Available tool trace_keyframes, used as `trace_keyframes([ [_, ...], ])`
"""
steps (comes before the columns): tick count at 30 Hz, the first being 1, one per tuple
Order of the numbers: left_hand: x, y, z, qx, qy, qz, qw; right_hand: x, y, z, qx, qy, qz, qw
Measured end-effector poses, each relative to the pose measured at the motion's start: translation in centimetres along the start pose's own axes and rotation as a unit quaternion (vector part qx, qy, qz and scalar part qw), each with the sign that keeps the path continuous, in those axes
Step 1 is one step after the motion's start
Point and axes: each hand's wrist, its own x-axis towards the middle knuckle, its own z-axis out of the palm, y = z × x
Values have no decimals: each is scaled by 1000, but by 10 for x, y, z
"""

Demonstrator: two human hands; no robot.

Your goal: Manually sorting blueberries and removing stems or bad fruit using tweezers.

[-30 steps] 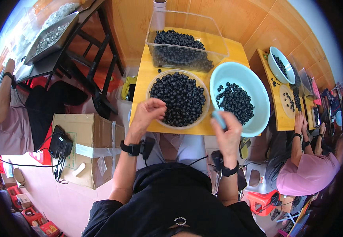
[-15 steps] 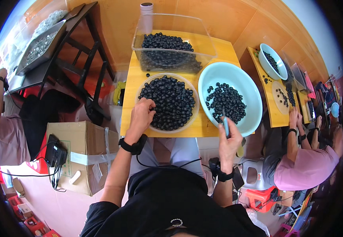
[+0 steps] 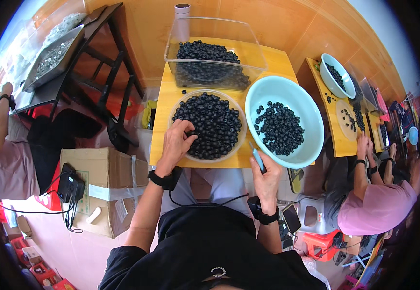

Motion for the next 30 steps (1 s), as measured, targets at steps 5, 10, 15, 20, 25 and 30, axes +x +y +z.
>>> trace_keyframes([
  [5, -4, -9, -2, -252, -15, -112, 961, -4, -1, 2, 1, -30, 36, 999],
  [10, -14, 13, -19, -533, -113, -201, 814, -7, -3, 7, 7, -41, 38, 998],
  [15, -31, 32, -12, -678, -148, -185, 696, -9, -14, 14, 36, -103, 30, 994],
  [20, -40, 37, -11, -710, -189, -241, 634, -4, -23, 21, 78, -150, -56, 984],
  [25, -44, 36, -8, -724, -199, -235, 617, -2, -35, 19, 48, -201, -73, 976],
  [30, -47, 33, -8, -733, -211, -219, 609, -1, -37, 18, 41, -216, -94, 971],
])
